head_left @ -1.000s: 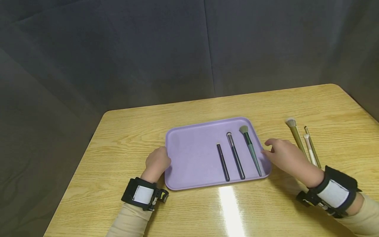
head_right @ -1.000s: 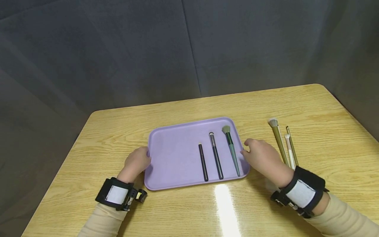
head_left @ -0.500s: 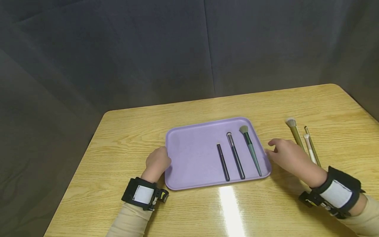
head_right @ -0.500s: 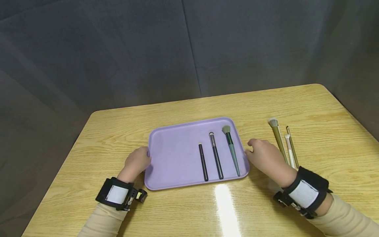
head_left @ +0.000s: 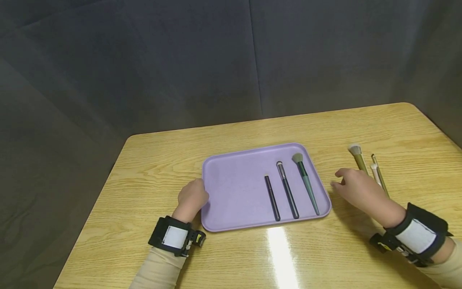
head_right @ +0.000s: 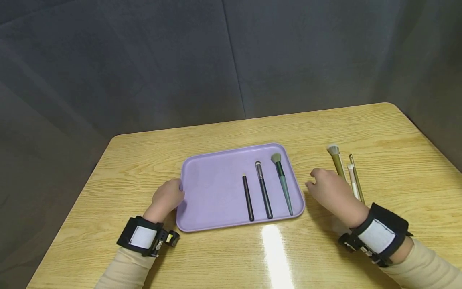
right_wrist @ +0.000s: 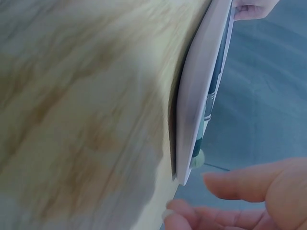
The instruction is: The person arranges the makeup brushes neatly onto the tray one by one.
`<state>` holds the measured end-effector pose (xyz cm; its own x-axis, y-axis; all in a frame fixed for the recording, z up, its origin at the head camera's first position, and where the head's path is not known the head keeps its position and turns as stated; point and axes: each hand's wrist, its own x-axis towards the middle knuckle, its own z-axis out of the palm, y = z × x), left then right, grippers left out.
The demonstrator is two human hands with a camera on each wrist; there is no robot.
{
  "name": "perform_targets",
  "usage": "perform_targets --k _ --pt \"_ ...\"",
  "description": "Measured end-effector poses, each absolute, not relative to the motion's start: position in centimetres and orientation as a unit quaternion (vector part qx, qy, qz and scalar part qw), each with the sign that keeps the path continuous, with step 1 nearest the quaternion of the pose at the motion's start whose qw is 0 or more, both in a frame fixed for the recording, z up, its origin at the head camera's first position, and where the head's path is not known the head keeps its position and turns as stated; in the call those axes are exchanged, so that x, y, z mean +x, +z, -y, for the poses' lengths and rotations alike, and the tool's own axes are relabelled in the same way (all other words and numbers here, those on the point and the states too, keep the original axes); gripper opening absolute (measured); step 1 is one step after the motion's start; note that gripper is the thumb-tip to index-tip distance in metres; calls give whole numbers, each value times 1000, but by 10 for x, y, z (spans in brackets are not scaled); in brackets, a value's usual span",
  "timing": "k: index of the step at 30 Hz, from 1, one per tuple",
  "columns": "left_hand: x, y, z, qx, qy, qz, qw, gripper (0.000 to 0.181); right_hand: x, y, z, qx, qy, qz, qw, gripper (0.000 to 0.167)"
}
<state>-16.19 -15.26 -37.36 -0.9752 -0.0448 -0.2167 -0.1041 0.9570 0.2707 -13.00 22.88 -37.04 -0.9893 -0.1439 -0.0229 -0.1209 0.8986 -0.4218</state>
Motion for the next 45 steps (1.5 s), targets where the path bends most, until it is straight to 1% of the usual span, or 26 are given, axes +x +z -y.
perform_targets --k 11,15,18,22,26,33,38,42,45 --pt "-163 -374 153 -42 139 -983 108 24 -131 -371 -241 -69 -204 -976 17 35" --pt "-163 -374 152 -43 142 -983 109 25 -133 -372 -246 -67 -208 -976 25 29" --pt "-162 -373 152 -41 144 -983 109 25 -135 -372 -251 -65 -207 -976 26 29" --pt "-162 -374 152 -43 142 -983 110 25 -136 -372 -256 -64 -208 -976 19 34" --pt "-162 -374 153 -44 139 -983 110 24 -137 -372 -259 -61 -214 -975 19 35" --pt "-161 -375 153 -36 146 -984 96 19 -139 -372 -267 -61 -209 -976 13 19" --pt "-161 -375 152 -36 149 -983 98 20 -141 -372 -276 -51 -215 -975 20 16" --pt "-161 -374 152 -36 149 -983 98 20 -144 -372 -282 -40 -206 -977 33 11" --pt "-161 -374 152 -36 151 -983 97 21 -146 -372 -285 -35 -198 -979 42 11"
